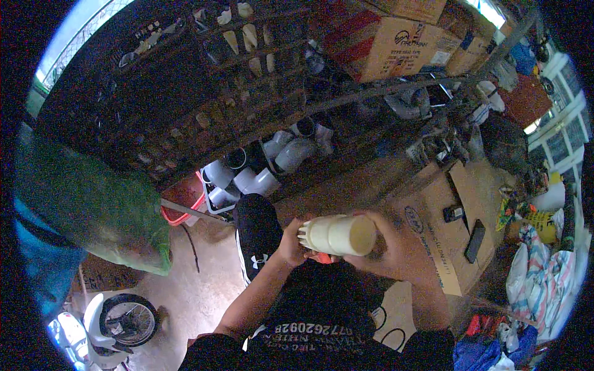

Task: Disassembling and inspecting a white plastic water or sediment filter housing.

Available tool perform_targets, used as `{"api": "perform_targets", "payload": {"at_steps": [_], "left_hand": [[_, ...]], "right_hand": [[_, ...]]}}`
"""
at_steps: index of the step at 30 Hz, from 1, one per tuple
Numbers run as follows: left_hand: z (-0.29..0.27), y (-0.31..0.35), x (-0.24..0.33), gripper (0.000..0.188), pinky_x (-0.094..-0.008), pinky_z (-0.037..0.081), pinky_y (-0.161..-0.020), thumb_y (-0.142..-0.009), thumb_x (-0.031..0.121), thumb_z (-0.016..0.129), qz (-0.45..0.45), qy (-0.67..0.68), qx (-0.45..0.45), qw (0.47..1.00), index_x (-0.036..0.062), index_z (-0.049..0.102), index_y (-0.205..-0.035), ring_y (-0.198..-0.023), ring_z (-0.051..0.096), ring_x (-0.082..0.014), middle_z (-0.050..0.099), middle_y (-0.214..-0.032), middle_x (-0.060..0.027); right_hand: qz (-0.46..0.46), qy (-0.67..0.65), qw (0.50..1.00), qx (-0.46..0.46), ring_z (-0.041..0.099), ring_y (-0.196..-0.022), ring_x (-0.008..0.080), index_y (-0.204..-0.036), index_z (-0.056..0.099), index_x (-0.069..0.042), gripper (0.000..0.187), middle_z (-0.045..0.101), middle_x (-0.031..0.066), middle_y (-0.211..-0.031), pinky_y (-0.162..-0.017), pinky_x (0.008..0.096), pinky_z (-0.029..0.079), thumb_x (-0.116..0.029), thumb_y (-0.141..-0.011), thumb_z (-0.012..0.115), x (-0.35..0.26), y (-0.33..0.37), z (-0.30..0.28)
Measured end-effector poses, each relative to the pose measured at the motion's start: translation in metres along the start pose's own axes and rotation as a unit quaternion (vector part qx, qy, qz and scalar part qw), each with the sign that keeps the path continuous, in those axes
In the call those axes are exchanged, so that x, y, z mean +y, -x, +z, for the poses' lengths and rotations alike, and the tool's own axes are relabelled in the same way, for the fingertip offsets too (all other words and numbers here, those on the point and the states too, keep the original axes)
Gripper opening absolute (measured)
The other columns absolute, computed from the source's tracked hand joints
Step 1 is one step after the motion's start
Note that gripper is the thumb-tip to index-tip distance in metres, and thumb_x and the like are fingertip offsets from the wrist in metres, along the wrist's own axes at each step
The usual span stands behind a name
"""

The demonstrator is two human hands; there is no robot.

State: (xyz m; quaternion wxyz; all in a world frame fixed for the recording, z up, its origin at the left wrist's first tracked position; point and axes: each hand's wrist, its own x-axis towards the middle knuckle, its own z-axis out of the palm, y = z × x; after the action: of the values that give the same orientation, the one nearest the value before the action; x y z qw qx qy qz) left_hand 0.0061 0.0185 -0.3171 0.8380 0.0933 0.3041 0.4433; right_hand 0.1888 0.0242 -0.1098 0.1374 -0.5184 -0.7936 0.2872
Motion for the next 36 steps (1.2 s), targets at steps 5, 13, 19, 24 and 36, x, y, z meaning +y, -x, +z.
{"api": "perform_targets", "payload": {"at_steps": [5,13,19,24,36], "left_hand": [[0.035,0.014,0.011,0.048,-0.0225,0.041,-0.04,-0.082,0.044,0.03,0.001,0.008,0.065,0.998,0.0102,0.052,-0.109,-0.06,0.057,-0.0154,0.06,-0.084,-0.0056],[0.016,0.008,0.003,0.049,-0.0229,0.043,-0.041,-0.083,0.043,0.03,-0.003,0.018,0.061,0.998,0.0083,0.051,-0.109,-0.065,0.059,-0.0158,0.061,-0.086,-0.0053],[0.03,0.012,0.012,0.049,-0.0266,0.042,-0.041,-0.082,0.045,0.03,-0.01,0.014,0.14,0.99,0.0086,0.051,-0.108,-0.061,0.057,-0.0161,0.06,-0.081,-0.0049],[0.022,0.011,0.007,0.052,-0.0295,0.048,-0.049,-0.081,0.045,0.033,0.013,-0.031,0.034,0.999,0.0073,0.048,-0.113,-0.072,0.06,-0.0188,0.06,-0.091,-0.0086],[0.019,0.012,0.009,0.032,-0.0295,0.048,-0.056,-0.086,0.033,0.042,0.133,-0.014,0.134,0.982,0.0064,0.051,-0.102,-0.07,0.056,-0.0165,0.057,-0.087,-0.0064]], "right_hand": [[0.088,0.167,0.982,-0.02,0.051,-0.103,0.0345,-0.114,0.047,-0.006,0.08,0.053,0.0185,-0.107,-0.085,0.043,0.041,-0.052,-0.054,0.075,-0.006,-0.005,-0.002],[0.057,0.156,0.986,-0.007,0.052,-0.095,0.0385,-0.118,0.044,-0.006,0.088,0.053,0.02,-0.107,-0.082,0.0451,0.041,-0.052,-0.051,0.076,0.001,-0.004,-0.004],[-0.033,-0.058,0.997,0.033,0.052,-0.087,0.0404,-0.11,0.049,-0.006,0.076,0.053,0.02,-0.103,-0.078,0.0473,0.042,-0.05,-0.054,0.074,0.006,0.004,-0.009],[0.087,0.179,0.98,-0.018,0.052,-0.096,0.0387,-0.119,0.043,-0.008,0.082,0.052,0.0182,-0.108,-0.083,0.0448,0.041,-0.049,-0.055,0.074,0.015,-0.002,0.008],[0.102,0.185,0.977,-0.026,0.058,-0.083,0.0334,-0.113,0.046,-0.002,0.068,0.058,0.0196,-0.093,-0.07,0.0412,0.046,-0.045,-0.065,0.069,0.024,-0.006,0.01]]}}
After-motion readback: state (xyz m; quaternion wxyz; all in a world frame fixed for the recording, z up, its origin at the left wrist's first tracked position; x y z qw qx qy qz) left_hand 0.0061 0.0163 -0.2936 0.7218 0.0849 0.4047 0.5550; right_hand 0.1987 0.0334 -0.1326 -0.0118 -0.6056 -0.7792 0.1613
